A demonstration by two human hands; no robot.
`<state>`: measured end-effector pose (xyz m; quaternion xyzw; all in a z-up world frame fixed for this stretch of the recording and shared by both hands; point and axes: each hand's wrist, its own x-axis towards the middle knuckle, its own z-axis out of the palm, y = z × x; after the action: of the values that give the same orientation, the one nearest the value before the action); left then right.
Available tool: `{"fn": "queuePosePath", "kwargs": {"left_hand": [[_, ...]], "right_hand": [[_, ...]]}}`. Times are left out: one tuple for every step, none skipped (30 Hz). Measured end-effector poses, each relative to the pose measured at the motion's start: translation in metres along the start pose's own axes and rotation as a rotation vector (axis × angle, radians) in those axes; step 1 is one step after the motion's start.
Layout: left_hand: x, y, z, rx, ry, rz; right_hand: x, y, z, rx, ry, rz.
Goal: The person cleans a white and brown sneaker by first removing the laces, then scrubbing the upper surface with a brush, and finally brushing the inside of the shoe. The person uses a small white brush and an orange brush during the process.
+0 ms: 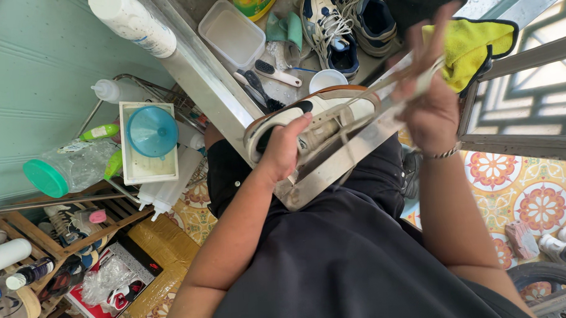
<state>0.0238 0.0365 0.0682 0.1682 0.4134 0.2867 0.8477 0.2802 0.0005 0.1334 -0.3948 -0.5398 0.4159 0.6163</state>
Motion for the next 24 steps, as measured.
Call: {"fn": "queuePosePath", "kwargs": {"left_hand": [[-0.001,0.003,0.001,-0.099,-0.033,-0.006],[-0.004,0.005,0.000,-0.089,-0.029,-0.016],[-0.006,0.006,-0.001,-0.079,-0.024,-0.025],[-0.008,0.008,-0.002,-0.068,-0.018,-0.031],[-0.008,0.008,-0.001,-0.063,-0.018,-0.032],[-0.009,0.007,-0.001,-0.057,-0.016,-0.035],[-0.010,0.006,-0.001,-0.052,-0.015,-0.037],[-0.011,0.006,-0.002,-0.039,-0.013,-0.032],[-0.011,0.007,-0.003,-0.025,-0.011,-0.027],[-0.012,0.007,-0.003,-0.015,-0.008,-0.024],[-0.012,0.008,-0.002,-0.014,-0.008,-0.033],[-0.011,0.010,-0.001,-0.013,-0.006,-0.040],[-0.012,0.011,0.000,-0.011,-0.005,-0.048],[-0.013,0.012,0.001,-0.013,-0.019,-0.046],[-0.015,0.013,0.002,-0.014,-0.032,-0.043],[-0.014,0.015,0.003,-0.008,-0.050,-0.038],[-0.015,0.013,0.005,0.087,-0.089,0.048],[-0.016,0.010,0.006,0.184,-0.129,0.132],[-0.015,0.005,0.005,0.282,-0.169,0.217],[-0.012,-0.003,0.003,0.349,-0.151,0.255],[-0.008,-0.011,-0.001,0.416,-0.132,0.293],[-0.003,-0.019,-0.006,0.485,-0.112,0.332],[0.002,-0.026,-0.011,0.556,-0.061,0.388],[0.005,-0.035,-0.017,0.623,-0.007,0.442]], "right_hand": [[0.005,-0.005,-0.010,-0.359,-0.008,-0.057],[0.009,-0.009,-0.020,-0.717,0.004,-0.117],[0.014,-0.017,-0.036,-1.049,-0.028,-0.275],[0.019,-0.017,-0.045,-1.234,-0.077,-0.333],[0.023,-0.016,-0.054,-1.413,-0.118,-0.405],[0.024,-0.016,-0.066,-1.449,-0.168,-0.371],[0.025,-0.015,-0.078,-1.485,-0.219,-0.337],[0.025,-0.012,-0.090,-1.462,-0.194,-0.317],[0.026,-0.010,-0.103,-1.462,-0.169,-0.286],[0.025,-0.010,-0.116,-1.464,-0.151,-0.249],[0.023,-0.009,-0.128,-1.473,-0.130,-0.202],[0.024,-0.010,-0.139,-1.484,-0.106,-0.163],[0.024,-0.011,-0.147,-1.498,-0.081,-0.125],[0.025,-0.013,-0.152,-1.511,-0.057,-0.089],[0.026,-0.015,-0.155,-1.525,-0.041,-0.054],[0.029,-0.019,-0.155,-1.544,-0.012,-0.030],[0.031,-0.023,-0.152,-1.563,0.013,-0.012],[0.034,-0.027,-0.145,-1.591,0.044,-0.013],[0.035,-0.031,-0.135,-1.632,0.079,-0.041],[0.035,-0.035,-0.121,-1.674,0.107,-0.075],[0.031,-0.039,-0.104,-1.691,0.133,-0.169],[0.026,-0.039,-0.083,-1.622,0.111,-0.213],[0.018,-0.037,-0.059,-1.542,0.089,-0.253],[0.009,-0.032,-0.031,-1.427,0.039,-0.206]]}}
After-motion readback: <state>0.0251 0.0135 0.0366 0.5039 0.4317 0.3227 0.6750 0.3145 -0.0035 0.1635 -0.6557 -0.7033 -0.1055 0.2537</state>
